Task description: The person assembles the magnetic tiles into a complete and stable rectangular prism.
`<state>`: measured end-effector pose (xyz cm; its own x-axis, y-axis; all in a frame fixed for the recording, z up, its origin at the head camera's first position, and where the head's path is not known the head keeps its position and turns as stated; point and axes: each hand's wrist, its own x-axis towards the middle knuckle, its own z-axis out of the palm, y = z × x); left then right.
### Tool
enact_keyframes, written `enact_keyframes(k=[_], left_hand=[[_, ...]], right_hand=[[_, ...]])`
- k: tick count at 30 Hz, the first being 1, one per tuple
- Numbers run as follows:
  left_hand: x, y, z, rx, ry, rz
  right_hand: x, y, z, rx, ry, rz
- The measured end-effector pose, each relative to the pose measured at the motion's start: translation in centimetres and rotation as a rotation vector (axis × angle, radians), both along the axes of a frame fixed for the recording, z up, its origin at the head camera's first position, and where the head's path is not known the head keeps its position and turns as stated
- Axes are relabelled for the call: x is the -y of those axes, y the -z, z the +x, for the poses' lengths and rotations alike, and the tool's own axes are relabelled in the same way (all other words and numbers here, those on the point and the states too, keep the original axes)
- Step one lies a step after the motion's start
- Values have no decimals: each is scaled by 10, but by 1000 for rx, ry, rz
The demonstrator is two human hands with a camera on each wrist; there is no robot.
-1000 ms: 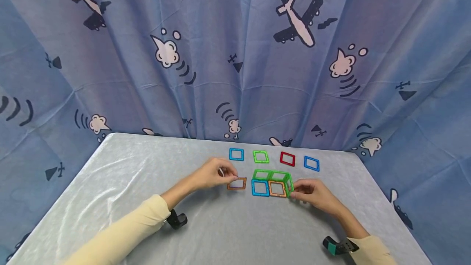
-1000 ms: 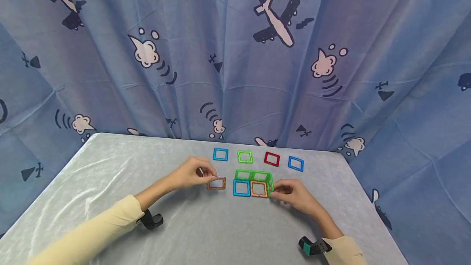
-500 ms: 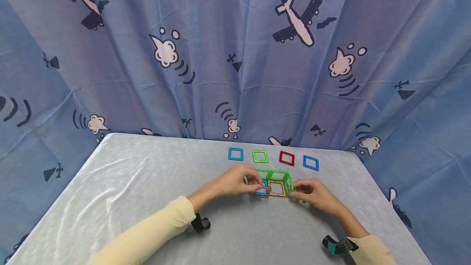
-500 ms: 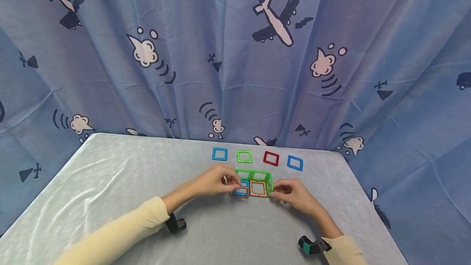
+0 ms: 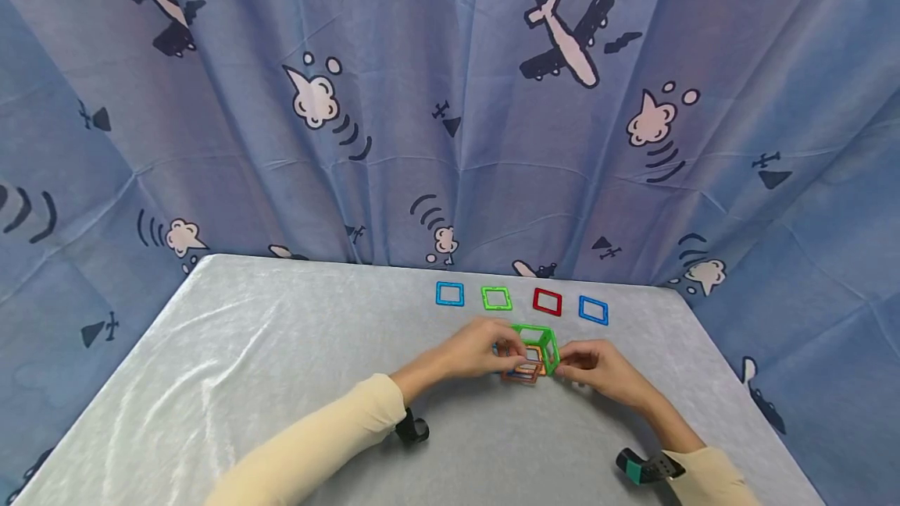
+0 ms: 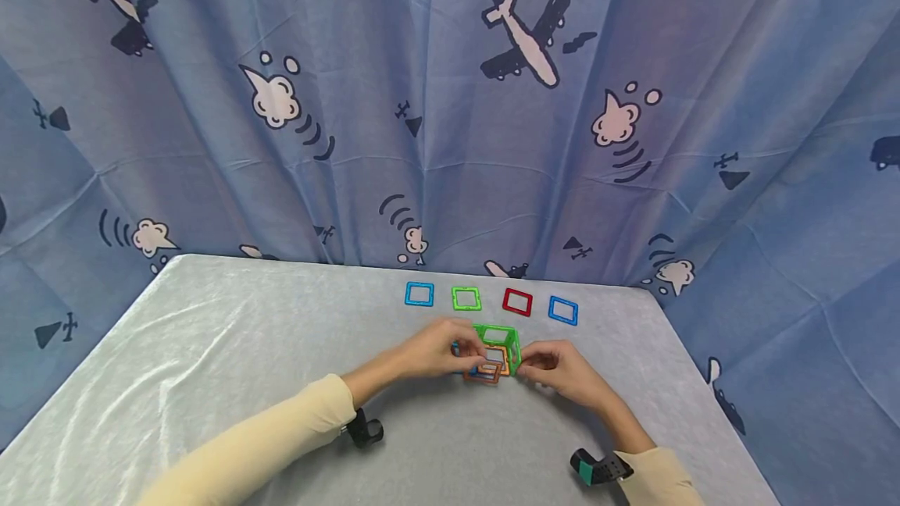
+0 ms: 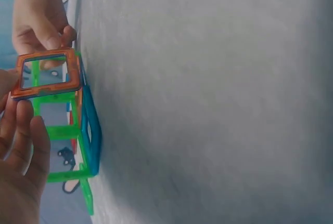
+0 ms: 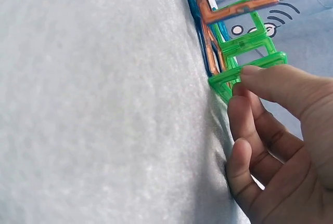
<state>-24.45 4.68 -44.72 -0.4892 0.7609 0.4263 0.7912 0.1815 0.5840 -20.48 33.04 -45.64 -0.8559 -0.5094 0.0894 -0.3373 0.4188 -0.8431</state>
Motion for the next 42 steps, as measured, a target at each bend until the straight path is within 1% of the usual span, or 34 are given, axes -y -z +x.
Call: enact_keyframes(k=[6, 10, 17, 20, 25, 32, 42], left_hand=[[-10, 1, -1, -18, -9, -23], [-14, 0, -1, -14, -10, -37], [-18, -2, -1, 17, -16, -54], [-20, -1, -2, 9, -21, -66], [-23, 0, -2, -7, -24, -75], [-23, 0, -2, -21, -27, -62], [-24, 0, -2, -4, -18, -102]], right_hand=[[-1, 0, 0, -29, -25, -3], [-1, 0, -1, -50, -38, -7], [-1, -1, -2, -66, -38, 5], [-1, -2, -2, -71, -38, 10], [-1, -1, -2, -71, -42, 4], [-1, 0, -1, -77, -49, -12], [-2, 2, -2, -71, -61, -7]])
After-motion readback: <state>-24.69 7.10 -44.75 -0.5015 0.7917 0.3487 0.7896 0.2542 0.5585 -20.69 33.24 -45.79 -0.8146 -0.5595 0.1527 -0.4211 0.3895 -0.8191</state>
